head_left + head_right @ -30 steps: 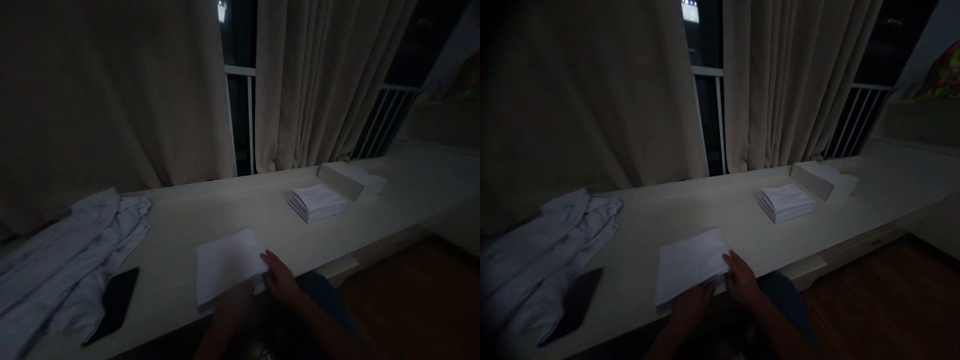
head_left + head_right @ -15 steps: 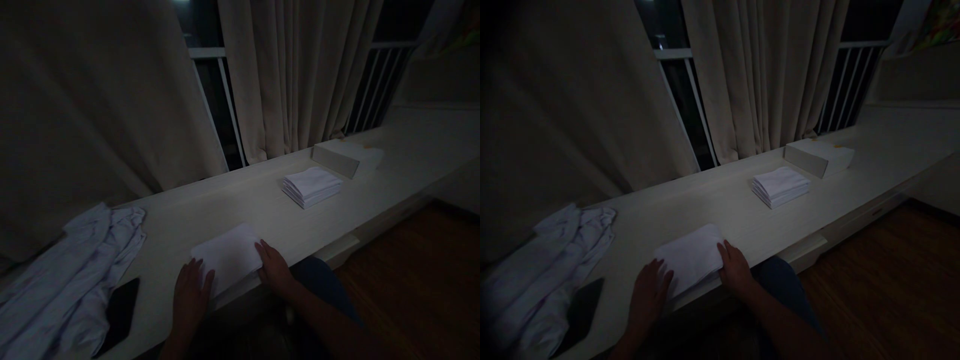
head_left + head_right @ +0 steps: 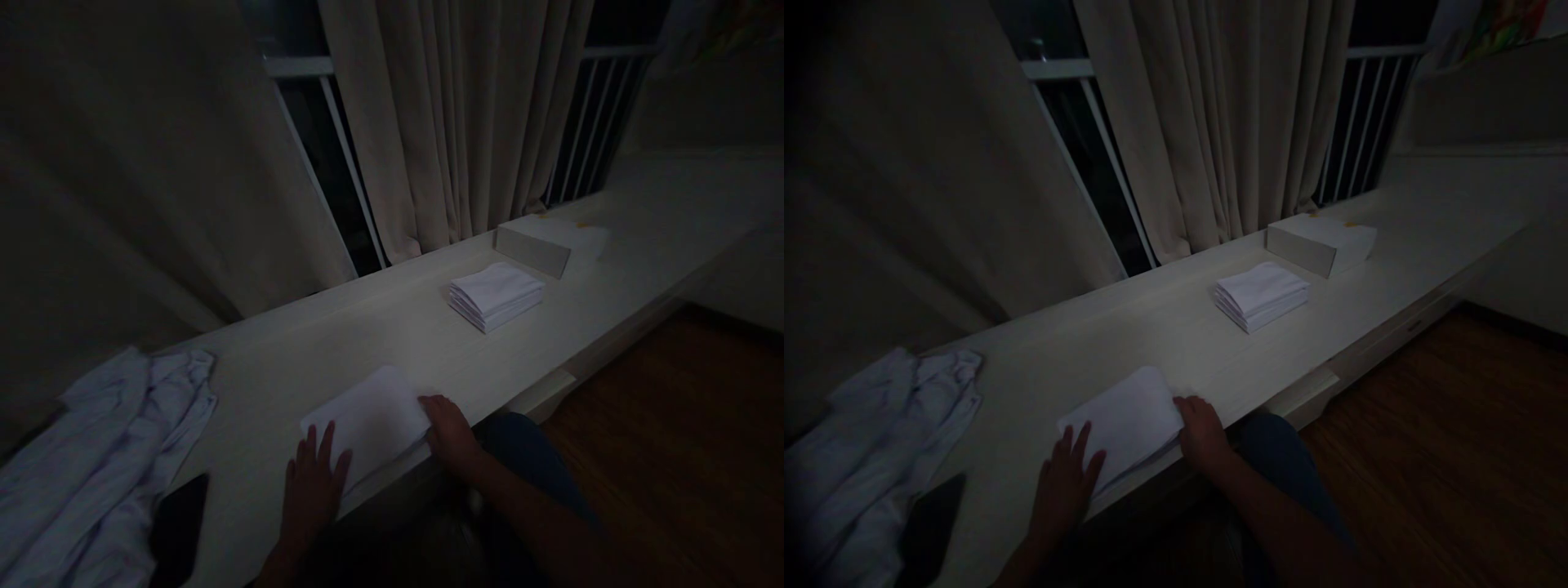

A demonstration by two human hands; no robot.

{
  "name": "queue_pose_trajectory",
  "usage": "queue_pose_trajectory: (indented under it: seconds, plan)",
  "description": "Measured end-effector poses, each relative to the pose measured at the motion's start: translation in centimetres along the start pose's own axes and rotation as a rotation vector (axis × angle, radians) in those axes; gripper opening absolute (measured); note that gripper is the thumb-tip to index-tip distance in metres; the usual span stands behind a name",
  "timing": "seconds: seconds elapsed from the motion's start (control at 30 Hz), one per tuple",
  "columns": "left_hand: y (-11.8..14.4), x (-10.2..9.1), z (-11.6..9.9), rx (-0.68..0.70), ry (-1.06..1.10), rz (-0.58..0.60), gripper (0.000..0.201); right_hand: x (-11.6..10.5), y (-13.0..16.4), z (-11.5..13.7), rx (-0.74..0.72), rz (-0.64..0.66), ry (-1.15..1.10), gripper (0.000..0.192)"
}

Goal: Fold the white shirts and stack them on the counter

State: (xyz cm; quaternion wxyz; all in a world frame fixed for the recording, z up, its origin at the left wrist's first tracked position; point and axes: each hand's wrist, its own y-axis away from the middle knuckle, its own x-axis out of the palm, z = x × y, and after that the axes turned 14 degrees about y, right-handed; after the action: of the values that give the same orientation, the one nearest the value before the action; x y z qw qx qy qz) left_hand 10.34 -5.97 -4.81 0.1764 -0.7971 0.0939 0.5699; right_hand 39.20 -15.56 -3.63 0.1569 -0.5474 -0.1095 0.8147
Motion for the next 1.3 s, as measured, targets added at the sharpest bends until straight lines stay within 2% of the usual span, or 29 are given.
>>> queue_pose_trajectory:
  seconds: [0.1, 0.17, 0.23, 0.3, 0.37, 0.43, 0.53, 0.63, 0.83, 0.9, 1.0, 1.1, 1.2, 1.3]
  plan:
    - [0.0, -0.2, -0.4, 0.007, -0.008, -0.009, 0.066, -0.7, 0.3, -0.8, 0.017, -0.044, -0.197, 0.062]
    - [0.1, -0.3, -0.5, 0.015, -0.016, -0.013, 0.067, -1.4, 0.2, -0.1, -0.006, -0.115, -0.218, 0.060]
    - [0.1, -0.3, -0.6, 0.021, -0.023, -0.016, 0.068, -1.9, -0.2, 2.0, -0.066, -0.162, -0.138, 0.056]
    - [0.1, -0.3, -0.7, 0.028, -0.031, -0.023, 0.069, -1.9, -1.1, 4.6, -0.158, -0.147, -0.023, 0.055]
    - [0.1, -0.2, -0.7, 0.034, -0.036, -0.028, 0.071, -1.1, -2.3, 6.6, -0.262, -0.102, 0.070, 0.064]
    - [0.1, -0.2, -0.8, 0.036, -0.035, -0.024, 0.072, 0.0, -3.4, 7.1, -0.312, -0.050, 0.134, 0.071]
    - [0.1, -0.2, -0.9, 0.025, -0.033, -0.016, 0.072, 1.9, -4.1, 5.5, -0.265, 0.034, 0.187, 0.074]
    - [0.1, -0.3, -0.9, 0.018, -0.033, -0.011, 0.073, 2.9, -3.8, 4.0, -0.231, 0.060, 0.186, 0.076]
    - [-0.1, -0.1, -0.5, 0.015, -0.031, 0.016, 0.073, 2.0, -4.0, 4.1, -0.220, 0.111, 0.122, 0.068]
    - [-0.1, -0.1, -0.4, 0.014, -0.033, 0.036, 0.072, 1.2, -5.4, 3.4, -0.194, 0.130, 0.064, 0.056]
    - [0.1, -0.3, -0.4, 0.038, -0.030, 0.079, 0.071, 0.0, -8.7, 0.7, 0.011, 0.092, -0.033, 0.044]
    - [0.4, -0.5, -0.6, 0.074, -0.025, 0.101, 0.069, -0.4, -12.5, -2.2, 0.179, 0.213, -0.104, 0.039]
    - [0.5, -0.6, -0.8, 0.077, -0.029, 0.093, 0.068, 0.1, -15.1, -3.5, 0.144, 0.395, -0.148, 0.038]
    - [0.5, -0.7, -1.0, 0.071, -0.032, 0.096, 0.068, 1.5, -16.4, -2.9, 0.113, 0.459, -0.082, 0.052]
